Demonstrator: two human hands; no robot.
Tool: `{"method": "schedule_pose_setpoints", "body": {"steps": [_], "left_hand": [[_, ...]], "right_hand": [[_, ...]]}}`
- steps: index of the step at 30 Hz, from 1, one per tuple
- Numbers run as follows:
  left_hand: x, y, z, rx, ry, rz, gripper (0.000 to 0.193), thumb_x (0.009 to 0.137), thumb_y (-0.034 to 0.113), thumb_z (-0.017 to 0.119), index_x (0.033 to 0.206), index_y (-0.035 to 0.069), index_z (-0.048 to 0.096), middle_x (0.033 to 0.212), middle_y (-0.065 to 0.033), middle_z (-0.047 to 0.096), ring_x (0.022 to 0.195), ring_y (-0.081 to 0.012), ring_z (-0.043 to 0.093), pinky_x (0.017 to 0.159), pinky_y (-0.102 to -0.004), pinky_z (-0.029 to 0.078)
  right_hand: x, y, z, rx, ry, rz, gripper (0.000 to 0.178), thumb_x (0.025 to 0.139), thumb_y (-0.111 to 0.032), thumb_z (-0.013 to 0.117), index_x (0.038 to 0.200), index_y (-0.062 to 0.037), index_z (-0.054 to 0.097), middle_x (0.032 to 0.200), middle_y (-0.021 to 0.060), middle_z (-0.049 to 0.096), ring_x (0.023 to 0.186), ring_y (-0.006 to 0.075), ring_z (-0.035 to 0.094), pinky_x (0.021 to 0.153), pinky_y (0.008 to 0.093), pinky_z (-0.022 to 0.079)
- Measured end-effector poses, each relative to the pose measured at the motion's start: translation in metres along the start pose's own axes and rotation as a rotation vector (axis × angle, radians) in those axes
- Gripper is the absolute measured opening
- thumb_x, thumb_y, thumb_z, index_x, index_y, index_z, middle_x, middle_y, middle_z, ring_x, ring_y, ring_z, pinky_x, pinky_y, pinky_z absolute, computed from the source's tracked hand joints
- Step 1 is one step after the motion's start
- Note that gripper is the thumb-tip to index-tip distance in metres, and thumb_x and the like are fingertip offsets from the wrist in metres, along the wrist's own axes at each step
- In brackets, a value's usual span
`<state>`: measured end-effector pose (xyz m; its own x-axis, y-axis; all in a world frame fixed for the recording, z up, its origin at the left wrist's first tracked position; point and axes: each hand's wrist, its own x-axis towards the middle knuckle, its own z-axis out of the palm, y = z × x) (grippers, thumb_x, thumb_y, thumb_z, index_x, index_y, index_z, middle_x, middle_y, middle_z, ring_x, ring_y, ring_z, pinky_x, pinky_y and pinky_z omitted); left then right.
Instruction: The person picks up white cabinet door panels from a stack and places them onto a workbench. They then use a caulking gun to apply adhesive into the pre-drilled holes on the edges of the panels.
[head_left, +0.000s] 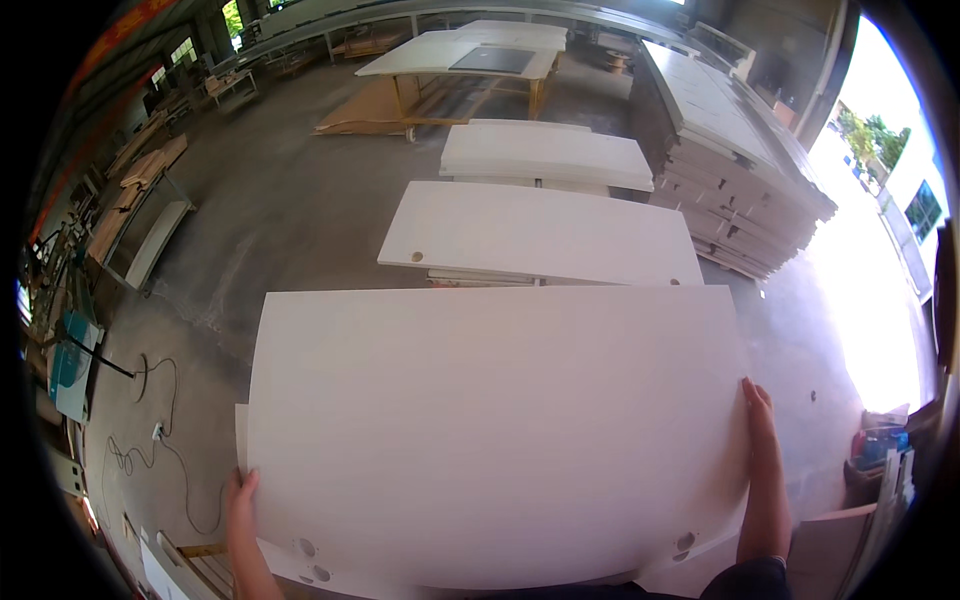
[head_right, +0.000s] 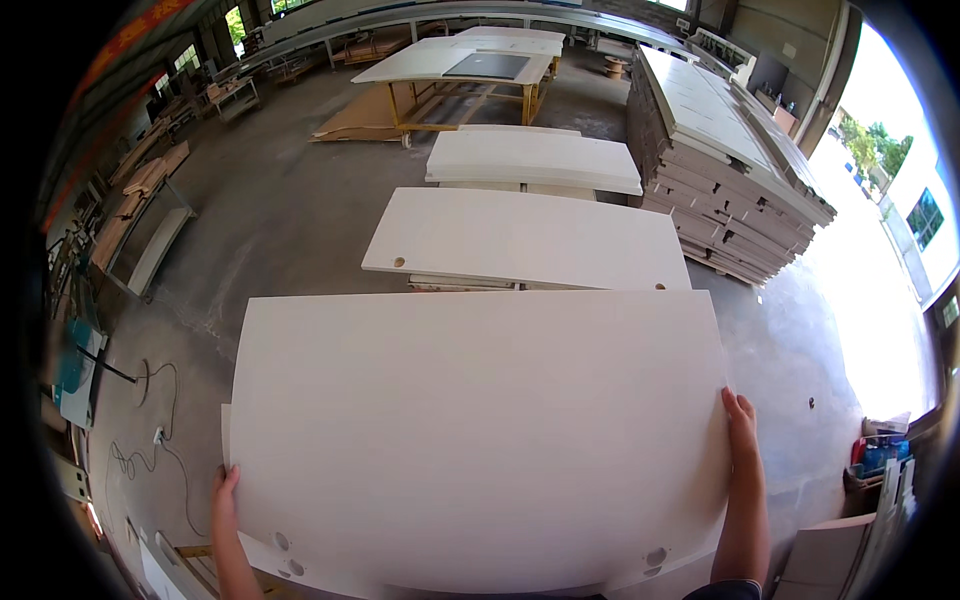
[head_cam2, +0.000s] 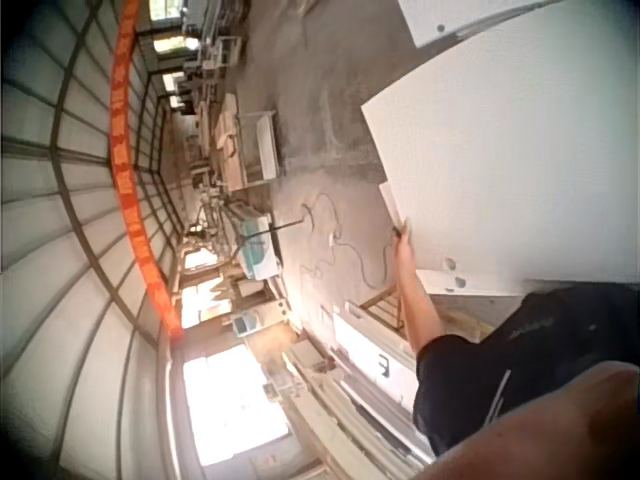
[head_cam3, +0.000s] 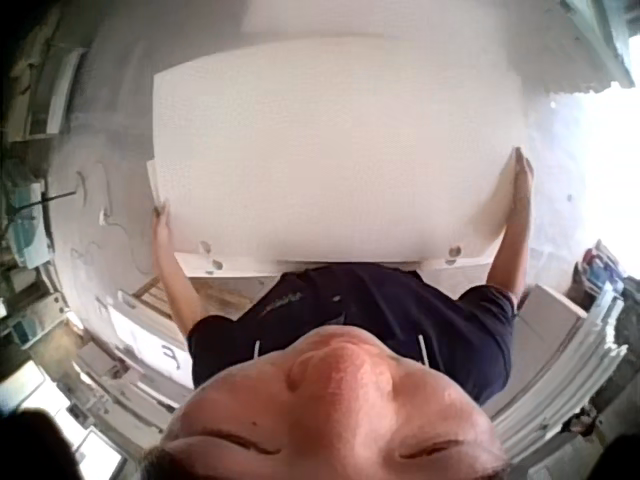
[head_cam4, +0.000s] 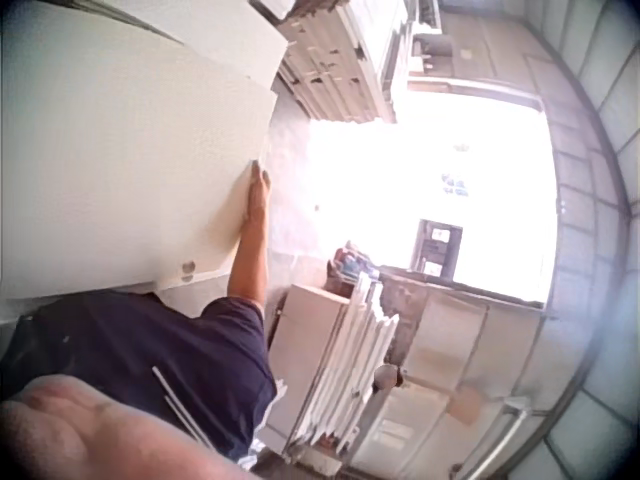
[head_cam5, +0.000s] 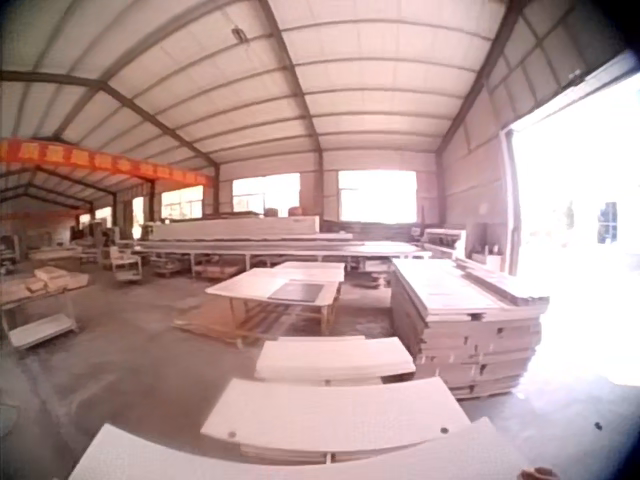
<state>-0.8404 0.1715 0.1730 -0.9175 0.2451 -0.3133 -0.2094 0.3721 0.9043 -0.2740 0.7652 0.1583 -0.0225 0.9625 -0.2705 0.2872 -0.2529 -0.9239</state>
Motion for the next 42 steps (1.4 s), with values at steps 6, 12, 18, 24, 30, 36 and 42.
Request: {"method": "schedule_pose_setpoints", "body": {"steps": [6, 12, 18, 24, 30, 36, 42], "left_hand": [[0.119, 0.052, 0.071, 0.064, -0.173, 0.032, 0.056, 0.083, 0.028, 0.063, 0.126, -0.002, 0.045, 0.118, -0.0122, 0.055, 0.105, -0.0214, 0.053, 0.09, -0.0311, 0.04], [0.2, 0.105, 0.123, 0.075, -0.198, 0.035, 0.057, 0.082, 0.026, 0.065, 0.126, -0.003, 0.045, 0.12, -0.0123, 0.054, 0.108, -0.0213, 0.052, 0.093, -0.031, 0.039], [0.282, 0.136, 0.144, 0.13, -0.201, 0.096, 0.055, 0.083, 0.026, 0.065, 0.126, -0.002, 0.045, 0.119, -0.0115, 0.055, 0.109, -0.0204, 0.051, 0.093, -0.0302, 0.038], [0.398, 0.163, 0.15, 0.059, -0.263, 0.13, 0.055, 0.083, 0.026, 0.065, 0.125, -0.002, 0.045, 0.118, -0.0106, 0.055, 0.108, -0.02, 0.051, 0.093, -0.0304, 0.039], [0.539, 0.232, 0.156, 0.081, -0.439, 0.152, 0.066, 0.079, 0.025, 0.068, 0.13, -0.006, 0.039, 0.125, -0.0164, 0.05, 0.114, -0.0237, 0.049, 0.097, -0.0319, 0.037], [0.649, 0.312, 0.178, 0.123, -0.65, 0.235, 0.056, 0.081, 0.022, 0.065, 0.127, -0.002, 0.042, 0.115, -0.0117, 0.055, 0.106, -0.0201, 0.053, 0.092, -0.0308, 0.041], [0.727, 0.334, 0.204, 0.17, -0.716, 0.249, 0.059, 0.082, 0.021, 0.063, 0.129, -0.004, 0.038, 0.119, -0.0136, 0.053, 0.106, -0.0211, 0.052, 0.093, -0.0311, 0.041]], "right_hand": [[0.013, 0.019, -0.017, 0.074, 0.135, 0.024, 0.036, 0.087, -0.038, 0.06, 0.088, -0.0021, 0.06, 0.079, 0.0021, 0.059, 0.073, 0.0111, 0.052, 0.065, 0.025, 0.043], [0.049, 0.003, 0.023, 0.135, 0.17, 0.041, 0.039, 0.088, -0.04, 0.058, 0.09, -0.0009, 0.061, 0.081, 0.0025, 0.06, 0.073, 0.0106, 0.053, 0.065, 0.0246, 0.043], [0.089, -0.026, 0.077, 0.117, 0.213, 0.049, 0.04, 0.088, -0.041, 0.058, 0.09, -0.0009, 0.061, 0.08, 0.0017, 0.059, 0.072, 0.0104, 0.051, 0.065, 0.0241, 0.042], [0.076, -0.041, 0.142, 0.117, 0.303, 0.006, 0.043, 0.087, -0.043, 0.058, 0.093, -0.0002, 0.061, 0.082, 0.0021, 0.059, 0.074, 0.0107, 0.051, 0.066, 0.0252, 0.042], [-0.001, -0.048, 0.245, 0.165, 0.437, 0.091, 0.048, 0.086, -0.045, 0.059, 0.097, 0.001, 0.061, 0.086, 0.0032, 0.06, 0.078, 0.0111, 0.051, 0.069, 0.025, 0.042], [-0.06, -0.012, 0.314, 0.231, 0.577, 0.117, 0.049, 0.087, -0.046, 0.058, 0.097, 0.0015, 0.06, 0.088, 0.0032, 0.06, 0.079, 0.0112, 0.052, 0.071, 0.0243, 0.042], [-0.08, -0.05, 0.392, 0.223, 0.655, 0.136, 0.047, 0.089, -0.045, 0.055, 0.096, 0.0012, 0.06, 0.084, 0.0015, 0.06, 0.077, 0.0092, 0.052, 0.069, 0.0222, 0.041]]}}
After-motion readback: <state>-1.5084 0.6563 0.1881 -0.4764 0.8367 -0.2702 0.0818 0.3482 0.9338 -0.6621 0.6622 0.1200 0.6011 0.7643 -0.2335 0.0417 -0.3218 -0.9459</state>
